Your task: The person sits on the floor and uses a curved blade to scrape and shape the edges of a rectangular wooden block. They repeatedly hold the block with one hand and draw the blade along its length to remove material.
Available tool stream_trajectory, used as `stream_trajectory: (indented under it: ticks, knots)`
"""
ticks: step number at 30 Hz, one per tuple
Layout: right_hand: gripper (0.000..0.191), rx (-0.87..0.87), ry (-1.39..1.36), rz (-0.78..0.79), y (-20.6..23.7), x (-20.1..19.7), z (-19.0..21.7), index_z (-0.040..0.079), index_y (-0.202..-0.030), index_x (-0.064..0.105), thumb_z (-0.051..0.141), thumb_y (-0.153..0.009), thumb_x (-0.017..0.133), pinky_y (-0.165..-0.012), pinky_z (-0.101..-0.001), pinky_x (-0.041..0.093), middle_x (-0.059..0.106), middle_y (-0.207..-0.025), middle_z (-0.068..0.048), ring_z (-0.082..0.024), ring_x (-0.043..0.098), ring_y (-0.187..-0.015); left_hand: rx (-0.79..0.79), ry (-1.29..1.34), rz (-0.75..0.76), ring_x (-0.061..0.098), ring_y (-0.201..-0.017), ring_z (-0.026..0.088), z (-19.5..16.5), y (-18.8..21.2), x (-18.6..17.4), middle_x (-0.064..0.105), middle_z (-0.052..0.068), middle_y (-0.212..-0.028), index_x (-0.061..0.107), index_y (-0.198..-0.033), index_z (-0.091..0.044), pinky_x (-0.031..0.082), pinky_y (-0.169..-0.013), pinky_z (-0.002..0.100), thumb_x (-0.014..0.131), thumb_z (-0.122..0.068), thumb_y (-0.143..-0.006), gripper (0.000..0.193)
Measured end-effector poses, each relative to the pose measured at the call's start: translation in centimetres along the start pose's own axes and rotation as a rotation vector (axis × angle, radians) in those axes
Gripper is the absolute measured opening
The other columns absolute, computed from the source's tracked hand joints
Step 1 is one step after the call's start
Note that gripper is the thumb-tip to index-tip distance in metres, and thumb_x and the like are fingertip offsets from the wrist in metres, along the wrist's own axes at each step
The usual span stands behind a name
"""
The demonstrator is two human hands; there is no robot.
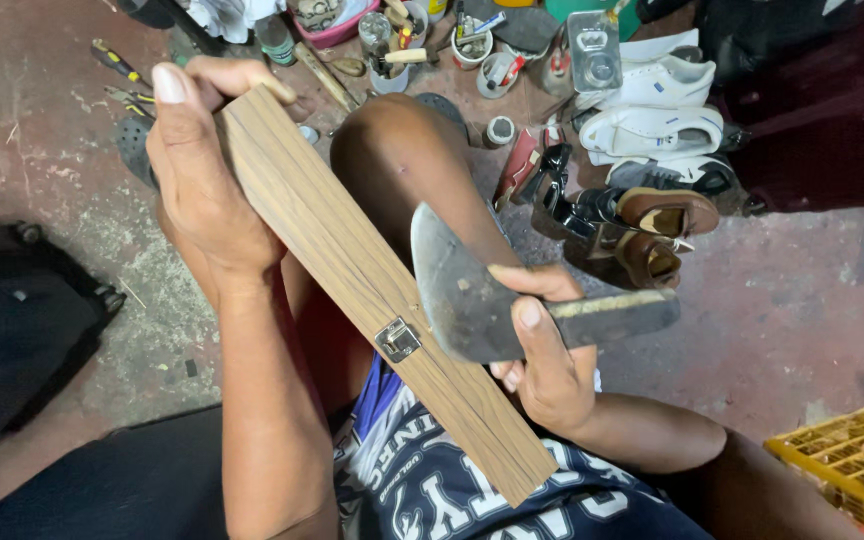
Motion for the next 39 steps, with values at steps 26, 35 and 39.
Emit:
stream_trajectory:
  ticks: [26,35,39]
  knots:
    - [0.034,-0.038,-0.070,0.087,0.0,-0.8,-0.3,0.004,-0.138,0.048,0.025,-0.112,0.048,-0.050,-0.0220,0.035,0.058,-0.073,-0.005,-0.005,0.043,-0.056,0.027,0.032,0.035,0.054,-0.077,0.014,-0.7,-0.1,1.1,0.066,0.011,-0.090,0.064,-0.104,0.005,0.042,-0.073,0.027,0.024,-0.052,-0.118,0.071]
    - [0.034,-0.033,-0.062,0.085,0.0,-0.9,0.1,0.003,-0.138,0.048,0.025,-0.112,0.048,-0.051,-0.0222,0.036,0.058,-0.073,-0.005,-0.006,0.044,-0.057,0.033,0.052,0.034,0.055,-0.077,0.015,-0.1,-0.2,1.1,0.065,0.011,-0.091,0.064,-0.104,0.005,0.043,-0.074,0.028,0.024,-0.052,-0.118,0.071]
    - [0.032,-0.059,-0.074,0.026,0.0,-1.1,0.0,0.001,-0.135,0.051,0.023,-0.112,0.049,-0.049,-0.0215,0.035,0.056,-0.072,-0.004,-0.005,0.041,-0.054,0.034,0.093,0.033,0.055,-0.077,0.016,0.3,-0.4,1.4,0.063,0.012,-0.090,0.063,-0.103,0.005,0.043,-0.074,0.029,0.027,-0.052,-0.117,0.069]
Point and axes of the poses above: each hand's wrist, its own y-axis away from the middle knuckle, its own x-axis out of the palm, z = x × y, the point moved 2 cm from there along -y, towards the middle knuckle
